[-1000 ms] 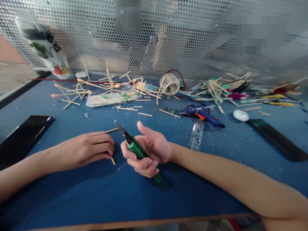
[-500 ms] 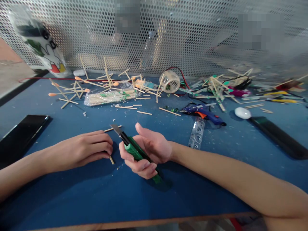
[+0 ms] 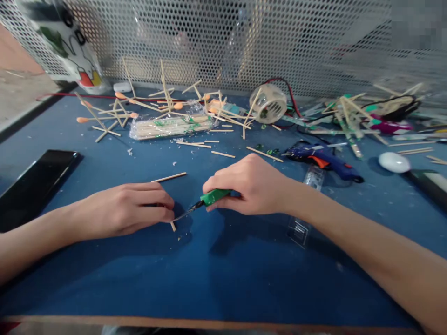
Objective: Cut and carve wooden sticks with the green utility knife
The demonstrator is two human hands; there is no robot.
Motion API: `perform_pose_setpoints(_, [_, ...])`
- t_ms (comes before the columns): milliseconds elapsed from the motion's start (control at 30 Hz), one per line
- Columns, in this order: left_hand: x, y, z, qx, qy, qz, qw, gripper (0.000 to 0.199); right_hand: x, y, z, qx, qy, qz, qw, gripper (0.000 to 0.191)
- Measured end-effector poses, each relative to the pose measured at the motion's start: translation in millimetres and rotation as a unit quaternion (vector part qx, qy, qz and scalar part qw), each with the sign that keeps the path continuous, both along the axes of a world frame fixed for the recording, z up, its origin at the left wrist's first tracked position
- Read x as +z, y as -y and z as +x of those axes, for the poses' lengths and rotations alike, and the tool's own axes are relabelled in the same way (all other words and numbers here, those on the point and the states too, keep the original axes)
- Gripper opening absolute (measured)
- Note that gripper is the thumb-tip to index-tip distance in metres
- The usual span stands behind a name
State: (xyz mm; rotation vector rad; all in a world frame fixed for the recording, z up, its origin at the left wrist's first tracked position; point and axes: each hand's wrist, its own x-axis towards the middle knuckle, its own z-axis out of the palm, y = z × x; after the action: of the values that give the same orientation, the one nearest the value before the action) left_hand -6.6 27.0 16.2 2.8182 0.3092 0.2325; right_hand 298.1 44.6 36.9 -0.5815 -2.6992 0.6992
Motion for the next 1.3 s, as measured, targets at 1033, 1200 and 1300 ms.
perform_pose_setpoints(1033, [-1.2,4.9,2.4,-0.025,0.035,0.036,0.998,0.028,-23.5,20.9,-6.9,-0.046,0.210,0.236,0.948,0.048])
perform_pose_setpoints(1200, [-0.6,5.2,2.7,-0.027,0.040,0.022,0.999,0.027,-23.2,23.1,-8.1,-0.042,0.216,0.251,0.943,0.044])
perform_pose_setpoints(1300, [-0.5,5.5,2.6,-0.027,0.045,0.024,0.998,0.025,-19.3,29.0,-10.2,-0.048,0.229,0.250,0.940,0.041])
